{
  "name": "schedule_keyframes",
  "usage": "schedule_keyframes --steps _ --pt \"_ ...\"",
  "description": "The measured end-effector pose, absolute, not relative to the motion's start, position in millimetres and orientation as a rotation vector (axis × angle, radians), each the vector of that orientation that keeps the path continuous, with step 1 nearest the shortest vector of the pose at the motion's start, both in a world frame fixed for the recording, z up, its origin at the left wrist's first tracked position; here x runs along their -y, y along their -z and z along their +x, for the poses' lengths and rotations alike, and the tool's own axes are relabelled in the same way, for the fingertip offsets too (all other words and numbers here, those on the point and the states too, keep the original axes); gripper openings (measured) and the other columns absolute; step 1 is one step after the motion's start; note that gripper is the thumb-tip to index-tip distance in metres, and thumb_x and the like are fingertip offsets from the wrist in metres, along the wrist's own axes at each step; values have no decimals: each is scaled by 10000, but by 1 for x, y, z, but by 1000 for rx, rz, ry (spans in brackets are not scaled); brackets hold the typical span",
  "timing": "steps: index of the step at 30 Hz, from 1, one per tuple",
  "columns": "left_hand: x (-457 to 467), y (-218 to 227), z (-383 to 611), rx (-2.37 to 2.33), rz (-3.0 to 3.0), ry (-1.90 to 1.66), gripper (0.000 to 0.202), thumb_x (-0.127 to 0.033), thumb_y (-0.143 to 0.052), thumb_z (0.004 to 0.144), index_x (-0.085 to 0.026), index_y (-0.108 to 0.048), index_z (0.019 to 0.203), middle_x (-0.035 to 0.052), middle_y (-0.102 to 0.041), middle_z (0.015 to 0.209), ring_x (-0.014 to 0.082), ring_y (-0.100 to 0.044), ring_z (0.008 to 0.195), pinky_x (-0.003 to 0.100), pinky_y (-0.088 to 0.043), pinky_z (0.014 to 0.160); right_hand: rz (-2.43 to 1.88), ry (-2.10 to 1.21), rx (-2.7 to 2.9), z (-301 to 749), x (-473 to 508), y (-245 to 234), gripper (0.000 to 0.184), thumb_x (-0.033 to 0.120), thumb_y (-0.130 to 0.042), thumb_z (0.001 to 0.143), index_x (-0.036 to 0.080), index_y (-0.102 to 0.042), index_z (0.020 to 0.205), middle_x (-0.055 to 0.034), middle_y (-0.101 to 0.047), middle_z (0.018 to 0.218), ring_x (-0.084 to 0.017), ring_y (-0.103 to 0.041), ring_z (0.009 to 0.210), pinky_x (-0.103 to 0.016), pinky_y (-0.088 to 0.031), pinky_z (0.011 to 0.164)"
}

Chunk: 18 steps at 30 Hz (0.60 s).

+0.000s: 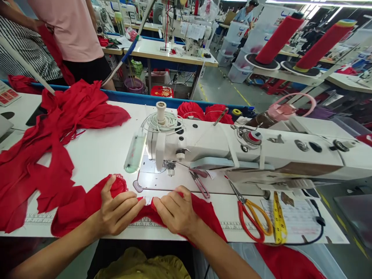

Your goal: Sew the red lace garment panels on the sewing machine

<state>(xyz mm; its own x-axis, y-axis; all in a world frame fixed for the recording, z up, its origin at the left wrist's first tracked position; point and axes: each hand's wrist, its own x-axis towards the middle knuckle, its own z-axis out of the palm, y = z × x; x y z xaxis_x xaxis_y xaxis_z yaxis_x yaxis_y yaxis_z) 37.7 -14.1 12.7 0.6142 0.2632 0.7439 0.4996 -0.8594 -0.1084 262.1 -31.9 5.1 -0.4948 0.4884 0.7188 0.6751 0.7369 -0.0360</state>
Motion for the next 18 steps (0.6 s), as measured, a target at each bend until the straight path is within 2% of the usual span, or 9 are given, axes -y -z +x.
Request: schedule_keyframes --steps 6,11,14,18 --pt "14 -10 37 613 -2553 1198 287 -51 -454 959 -144 -686 818 -23 -646 661 140 -676 735 666 -180 1192 -841 270 2149 267 33 -4 120 101 -559 893 220 -567 890 47 -616 637 -122 -518 582 -361 -374 755" --pt "13 -10 36 575 -2597 1236 294 -46 -442 954 -133 -684 811 -19 -631 661 140 -677 725 590 -230 1199 -787 243 2228 266 31 -6 168 116 -534 909 206 -610 1030 60 -610 631 -112 -497 548 -388 -382 815" --pt "12 -9 34 575 -2621 1272 292 -52 -437 951 -145 -675 811 -23 -615 644 142 -663 715 553 -302 1169 -710 260 2239 267 30 -8 210 101 -503 913 205 -641 1033 57 -606 625 -111 -506 548 -385 -377 784" --pt "8 -10 32 606 -2666 1300 260 -49 -452 926 -160 -635 779 -28 -581 616 133 -617 665 476 -427 1058 -661 318 2226 267 29 -12 184 103 -565 891 241 -656 973 66 -608 632 -99 -507 549 -356 -361 690"
